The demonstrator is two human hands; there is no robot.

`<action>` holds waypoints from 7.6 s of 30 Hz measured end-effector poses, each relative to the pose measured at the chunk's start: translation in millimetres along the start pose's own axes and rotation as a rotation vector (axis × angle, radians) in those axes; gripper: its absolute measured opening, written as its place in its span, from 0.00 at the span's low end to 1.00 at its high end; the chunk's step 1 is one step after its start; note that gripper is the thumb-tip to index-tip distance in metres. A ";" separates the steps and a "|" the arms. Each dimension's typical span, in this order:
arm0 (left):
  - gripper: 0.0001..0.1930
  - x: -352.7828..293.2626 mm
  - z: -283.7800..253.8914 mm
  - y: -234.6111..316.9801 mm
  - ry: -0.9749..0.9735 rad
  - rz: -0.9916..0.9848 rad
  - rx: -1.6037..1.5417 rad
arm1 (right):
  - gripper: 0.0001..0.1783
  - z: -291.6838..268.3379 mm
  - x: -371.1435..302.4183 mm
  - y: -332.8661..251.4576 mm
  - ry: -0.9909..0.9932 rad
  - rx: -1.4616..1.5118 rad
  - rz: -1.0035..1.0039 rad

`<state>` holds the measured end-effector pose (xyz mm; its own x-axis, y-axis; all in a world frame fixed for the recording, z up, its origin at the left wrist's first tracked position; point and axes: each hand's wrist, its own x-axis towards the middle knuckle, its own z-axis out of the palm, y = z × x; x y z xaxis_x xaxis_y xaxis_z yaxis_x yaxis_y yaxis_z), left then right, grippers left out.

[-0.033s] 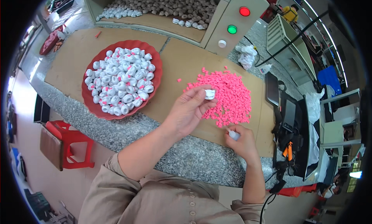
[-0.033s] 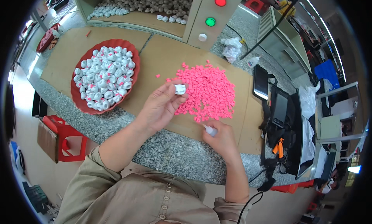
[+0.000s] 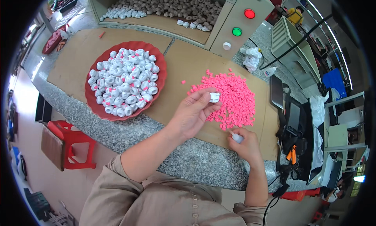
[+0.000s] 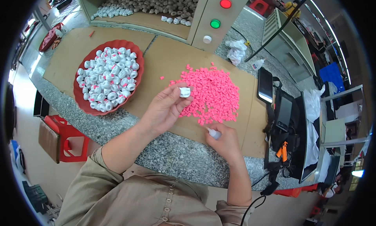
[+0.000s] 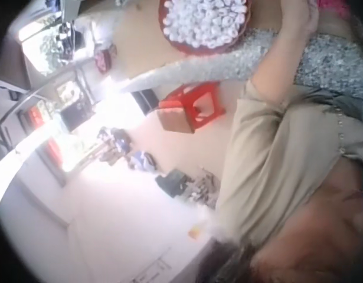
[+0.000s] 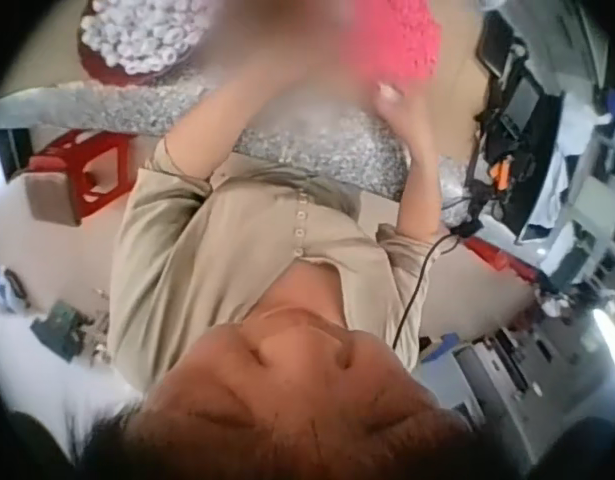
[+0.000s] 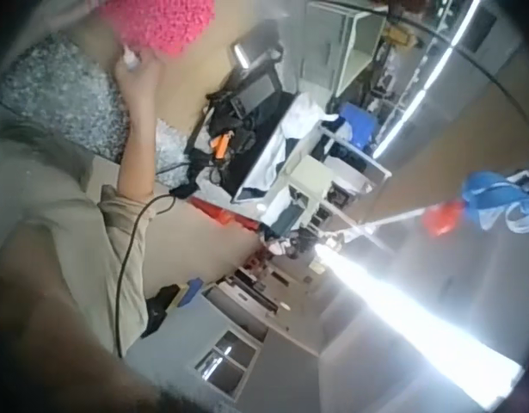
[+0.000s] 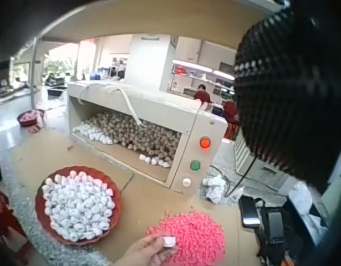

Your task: The person applies glue onto white figurines using a bottle and attaches small pink pieces to them by hand. They place the assembled figurines into a red tray, hand the filled tray to a coworker, and receive an empty tray.

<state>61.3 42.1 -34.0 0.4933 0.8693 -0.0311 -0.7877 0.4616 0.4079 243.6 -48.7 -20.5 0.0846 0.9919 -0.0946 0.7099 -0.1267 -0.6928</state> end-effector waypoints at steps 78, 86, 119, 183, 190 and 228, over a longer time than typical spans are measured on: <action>0.09 -21.8 8.2 -31.6 -0.187 -0.152 0.614 | 0.03 33.0 -2.1 -2.9 0.220 1.009 0.077; 0.12 -42.0 -12.6 139.2 0.192 0.746 2.231 | 0.04 28.2 -1.4 -3.2 0.180 1.134 0.124; 0.14 -12.7 50.6 152.8 0.086 -0.076 1.834 | 0.14 -36.7 8.4 32.0 0.484 1.283 0.278; 0.22 110.5 -42.6 236.6 0.218 0.302 2.056 | 0.09 -23.1 20.6 43.1 0.465 0.684 0.235; 0.47 245.0 -62.6 157.4 0.334 0.344 2.325 | 0.11 -16.5 15.9 40.7 0.431 0.624 0.232; 0.22 450.3 -44.0 98.5 -0.653 -0.083 1.437 | 0.13 -22.2 17.8 43.8 0.325 0.560 0.163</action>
<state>189.7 486.8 -48.0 0.8817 0.4532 0.1312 0.0540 -0.3732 0.9262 291.7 -36.4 -36.6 0.4288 0.9007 -0.0699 0.2069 -0.1732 -0.9629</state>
